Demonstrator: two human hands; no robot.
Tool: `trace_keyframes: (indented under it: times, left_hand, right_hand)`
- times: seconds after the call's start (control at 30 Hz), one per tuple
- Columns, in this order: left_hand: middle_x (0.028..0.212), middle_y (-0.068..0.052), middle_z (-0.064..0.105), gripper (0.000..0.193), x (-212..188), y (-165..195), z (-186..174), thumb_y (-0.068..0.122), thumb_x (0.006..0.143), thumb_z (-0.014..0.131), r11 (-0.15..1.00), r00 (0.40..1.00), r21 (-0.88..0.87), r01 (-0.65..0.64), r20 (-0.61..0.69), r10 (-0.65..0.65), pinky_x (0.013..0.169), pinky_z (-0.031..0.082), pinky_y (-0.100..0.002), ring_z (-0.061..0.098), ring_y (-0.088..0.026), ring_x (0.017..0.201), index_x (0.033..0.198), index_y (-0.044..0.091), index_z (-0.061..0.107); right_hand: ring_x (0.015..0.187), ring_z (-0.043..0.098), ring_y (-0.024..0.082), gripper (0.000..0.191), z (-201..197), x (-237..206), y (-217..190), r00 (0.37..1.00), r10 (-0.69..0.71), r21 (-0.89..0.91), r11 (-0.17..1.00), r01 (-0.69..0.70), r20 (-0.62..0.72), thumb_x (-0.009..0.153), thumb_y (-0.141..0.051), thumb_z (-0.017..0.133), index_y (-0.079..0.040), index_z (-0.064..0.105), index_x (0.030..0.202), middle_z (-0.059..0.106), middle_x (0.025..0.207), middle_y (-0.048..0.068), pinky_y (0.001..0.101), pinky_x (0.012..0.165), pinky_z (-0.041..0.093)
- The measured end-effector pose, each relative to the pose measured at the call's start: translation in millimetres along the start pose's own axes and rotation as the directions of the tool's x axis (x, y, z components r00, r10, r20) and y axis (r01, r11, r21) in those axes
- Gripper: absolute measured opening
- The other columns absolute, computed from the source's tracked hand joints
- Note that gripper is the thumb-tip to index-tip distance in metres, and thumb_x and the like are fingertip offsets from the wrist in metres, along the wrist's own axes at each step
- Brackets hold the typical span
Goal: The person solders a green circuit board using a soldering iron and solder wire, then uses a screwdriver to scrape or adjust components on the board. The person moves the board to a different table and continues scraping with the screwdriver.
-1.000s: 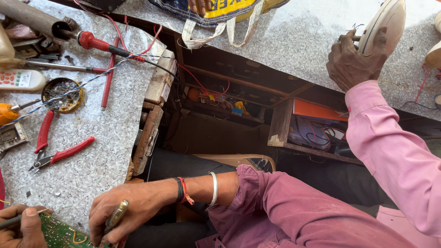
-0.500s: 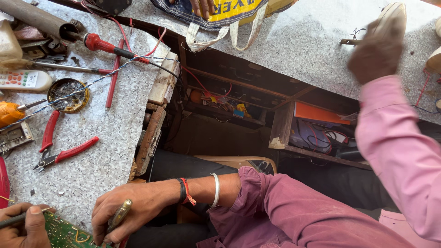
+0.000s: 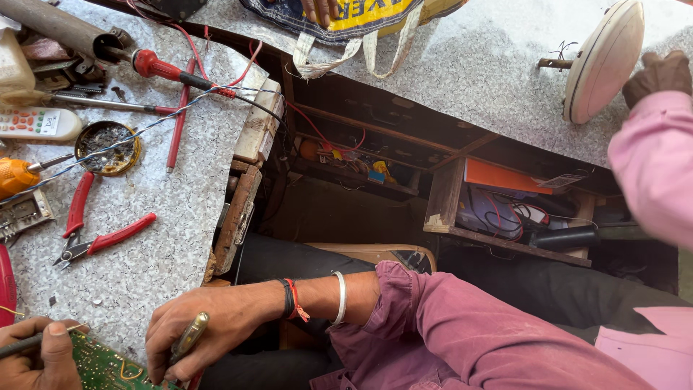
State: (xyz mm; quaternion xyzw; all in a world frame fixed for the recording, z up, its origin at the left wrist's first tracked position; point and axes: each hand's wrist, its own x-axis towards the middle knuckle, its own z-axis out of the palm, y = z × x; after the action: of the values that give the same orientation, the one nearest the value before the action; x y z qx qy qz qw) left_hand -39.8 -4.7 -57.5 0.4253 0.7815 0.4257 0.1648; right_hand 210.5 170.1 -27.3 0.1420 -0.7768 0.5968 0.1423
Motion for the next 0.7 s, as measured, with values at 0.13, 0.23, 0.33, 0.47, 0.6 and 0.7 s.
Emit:
trace_keyframes:
  times: [0.13, 0.23, 0.33, 0.47, 0.6, 0.7]
  left_hand:
    - [0.078, -0.014, 0.068, 0.042, -1.6, -0.8, 1.5, 0.025, 0.116, 0.060, 1.000, 1.000, -0.007, -0.014, -0.009, 0.014, 0.060, 0.047, -0.021, 0.060, -0.009, 0.058, 0.091, -0.009, 0.064]
    - [0.073, -0.013, 0.067, 0.044, -2.1, 0.2, 1.6, 0.025, 0.118, 0.061, 1.000, 1.000, 0.009, -0.004, -0.012, 0.004, 0.055, 0.042, -0.021, 0.055, -0.008, 0.053, 0.091, -0.008, 0.066]
    - [0.068, -0.012, 0.064, 0.042, -4.1, 5.8, 2.1, 0.024, 0.118, 0.061, 1.000, 1.000, 0.029, -0.003, -0.017, 0.003, 0.052, 0.038, -0.021, 0.051, -0.008, 0.050, 0.092, -0.008, 0.067]
    - [0.061, -0.013, 0.059, 0.039, -7.2, 15.7, 0.7, 0.022, 0.116, 0.060, 0.999, 1.000, 0.050, 0.015, -0.005, -0.015, 0.049, 0.034, -0.022, 0.048, -0.008, 0.046, 0.092, -0.009, 0.068]
    - [0.065, -0.013, 0.063, 0.041, -7.9, 19.3, 1.9, 0.020, 0.120, 0.060, 0.997, 1.000, 0.076, 0.011, 0.000, -0.011, 0.049, 0.035, -0.022, 0.049, -0.009, 0.048, 0.091, -0.009, 0.066]
    - [0.073, -0.013, 0.066, 0.038, -9.7, 18.3, 3.1, 0.019, 0.118, 0.059, 0.999, 1.000, 0.047, -0.022, -0.003, 0.022, 0.053, 0.039, -0.020, 0.053, -0.007, 0.054, 0.093, -0.009, 0.065]
  right_hand:
    - [0.111, 0.067, 0.012, 0.019, 0.6, -1.7, -0.7, 1.000, -0.003, 0.017, 1.000, 0.004, -0.013, 0.096, -0.030, 0.068, -0.021, 0.078, 0.110, 0.077, 0.104, -0.006, 0.0280, 0.101, 0.055]
    - [0.111, 0.067, 0.012, 0.019, 1.3, -2.0, -0.8, 1.000, 0.003, 0.014, 1.000, -0.003, -0.015, 0.096, -0.030, 0.068, -0.021, 0.078, 0.109, 0.077, 0.103, -0.006, 0.0277, 0.100, 0.055]
    - [0.110, 0.067, 0.012, 0.019, 1.6, -2.6, -0.8, 1.000, 0.002, 0.023, 1.000, -0.001, -0.014, 0.096, -0.030, 0.067, -0.021, 0.078, 0.109, 0.076, 0.104, -0.006, 0.0278, 0.100, 0.055]
    - [0.110, 0.066, 0.013, 0.020, 2.3, -4.3, -2.1, 1.000, -0.002, 0.014, 1.000, 0.002, -0.024, 0.094, -0.029, 0.066, -0.020, 0.078, 0.108, 0.076, 0.104, -0.005, 0.0285, 0.100, 0.055]
    - [0.109, 0.067, 0.015, 0.021, 3.0, -4.6, -4.5, 1.000, 0.009, -0.010, 1.000, -0.009, -0.017, 0.092, -0.028, 0.066, -0.019, 0.078, 0.106, 0.077, 0.103, -0.004, 0.0293, 0.100, 0.055]
    - [0.109, 0.067, 0.016, 0.021, 2.8, -5.1, -6.0, 1.000, 0.011, -0.014, 1.000, -0.011, -0.013, 0.090, -0.028, 0.067, -0.018, 0.078, 0.106, 0.077, 0.108, -0.003, 0.0299, 0.100, 0.054]
